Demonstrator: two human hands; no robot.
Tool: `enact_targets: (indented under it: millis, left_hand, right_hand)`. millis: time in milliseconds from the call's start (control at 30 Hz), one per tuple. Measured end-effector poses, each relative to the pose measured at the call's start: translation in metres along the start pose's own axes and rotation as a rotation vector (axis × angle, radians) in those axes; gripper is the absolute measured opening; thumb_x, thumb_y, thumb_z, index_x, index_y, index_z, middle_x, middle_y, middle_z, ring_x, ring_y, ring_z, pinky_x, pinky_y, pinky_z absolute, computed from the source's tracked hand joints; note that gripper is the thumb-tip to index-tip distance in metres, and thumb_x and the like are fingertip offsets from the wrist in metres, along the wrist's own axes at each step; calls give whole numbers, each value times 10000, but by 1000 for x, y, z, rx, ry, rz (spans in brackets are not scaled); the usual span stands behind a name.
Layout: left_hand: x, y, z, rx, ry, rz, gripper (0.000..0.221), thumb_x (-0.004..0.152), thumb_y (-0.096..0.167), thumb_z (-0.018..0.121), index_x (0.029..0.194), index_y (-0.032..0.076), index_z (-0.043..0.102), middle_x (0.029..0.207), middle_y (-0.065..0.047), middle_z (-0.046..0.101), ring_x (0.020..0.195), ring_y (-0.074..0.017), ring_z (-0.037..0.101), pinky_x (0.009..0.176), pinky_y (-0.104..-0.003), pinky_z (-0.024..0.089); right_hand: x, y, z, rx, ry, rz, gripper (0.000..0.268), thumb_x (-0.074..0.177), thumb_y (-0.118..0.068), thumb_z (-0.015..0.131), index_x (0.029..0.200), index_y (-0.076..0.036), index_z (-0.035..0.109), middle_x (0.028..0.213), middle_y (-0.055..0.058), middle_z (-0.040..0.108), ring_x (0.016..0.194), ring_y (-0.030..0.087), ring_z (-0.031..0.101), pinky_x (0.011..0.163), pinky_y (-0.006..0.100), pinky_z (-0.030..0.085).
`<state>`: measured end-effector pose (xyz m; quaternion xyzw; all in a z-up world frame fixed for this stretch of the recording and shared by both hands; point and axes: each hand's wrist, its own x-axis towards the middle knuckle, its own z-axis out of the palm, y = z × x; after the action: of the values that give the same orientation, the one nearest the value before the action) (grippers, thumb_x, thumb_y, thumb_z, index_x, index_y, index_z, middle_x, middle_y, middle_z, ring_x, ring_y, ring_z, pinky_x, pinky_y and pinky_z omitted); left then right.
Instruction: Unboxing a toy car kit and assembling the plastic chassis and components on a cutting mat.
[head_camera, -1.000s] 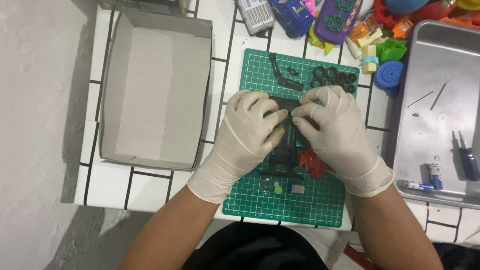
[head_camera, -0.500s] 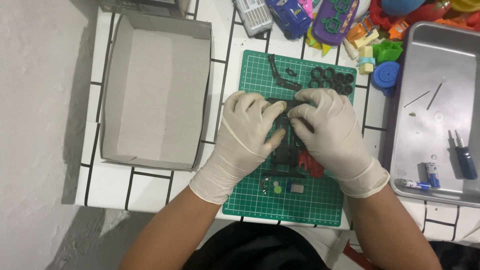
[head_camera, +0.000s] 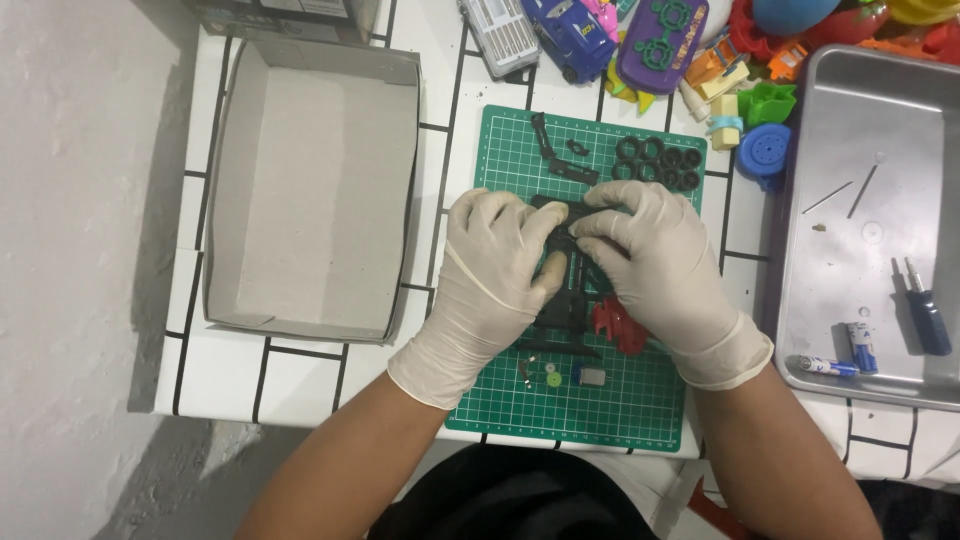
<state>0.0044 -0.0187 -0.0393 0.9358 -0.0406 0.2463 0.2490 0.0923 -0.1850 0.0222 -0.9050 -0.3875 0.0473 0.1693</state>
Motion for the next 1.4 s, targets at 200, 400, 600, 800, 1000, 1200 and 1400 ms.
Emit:
enact_targets:
  millis: [200, 400, 600, 800, 1000, 1200, 1400]
  left_hand:
    - [2, 2, -1, -5, 40, 17, 363, 806, 171, 766, 1152, 129, 663, 823, -27, 574, 1044, -264, 577, 1029, -578, 410]
    - [2, 4, -3, -27, 50, 11, 326, 803, 152, 770, 1113, 116, 675, 809, -37, 571, 1023, -269, 576, 1016, -581, 424]
    - [3, 4, -2, -18, 48, 6, 297, 798, 160, 770, 1082, 132, 686, 809, -10, 553, 1021, -251, 568, 1013, -568, 421]
    - [4, 5, -4, -29, 57, 2, 264, 782, 145, 780, 1034, 119, 706, 797, -29, 565, 1001, -261, 565, 1006, -565, 418]
    - [3, 4, -5, -22, 59, -4, 185, 800, 197, 788, 960, 143, 713, 805, -8, 555, 1010, -239, 555, 998, -529, 407]
    - [2, 2, -1, -8, 58, 10, 180, 806, 224, 789, 956, 153, 719, 826, -2, 550, 1031, -234, 547, 1000, -528, 396]
    - [4, 3, -7, -8, 25, 11, 156, 817, 222, 788, 941, 150, 726, 826, 0, 561, 1018, -226, 553, 986, -518, 395]
  right_hand:
    - [0, -1, -4, 13, -36, 9, 93, 935, -130, 732, 952, -89, 813, 1130, 109, 717, 1137, 303, 659, 941, 397, 491]
    - [0, 0, 0, -4, -19, 3, 89, 946, -152, 740, 948, -92, 806, 1125, 102, 709, 1141, 279, 659, 942, 384, 484]
    - [0, 2, 5, -5, -7, -2, 79, 940, -139, 740, 949, -83, 795, 1115, 102, 702, 1151, 276, 653, 957, 387, 482]
    - [-1, 4, 9, -2, 29, -21, 69, 936, -129, 748, 938, -65, 775, 1105, 114, 689, 1161, 293, 636, 966, 417, 477]
    - [-3, -4, -7, 91, 0, 4, 91, 956, -62, 678, 977, -41, 764, 1103, 137, 696, 1136, 312, 645, 904, 430, 531]
    - [-4, -5, -7, 127, 30, -26, 99, 963, -38, 652, 986, -24, 747, 1108, 149, 695, 1136, 316, 648, 892, 427, 542]
    - [-7, -5, -10, 93, 59, -66, 93, 927, -53, 694, 1004, -42, 747, 1121, 131, 698, 1162, 314, 632, 943, 435, 522]
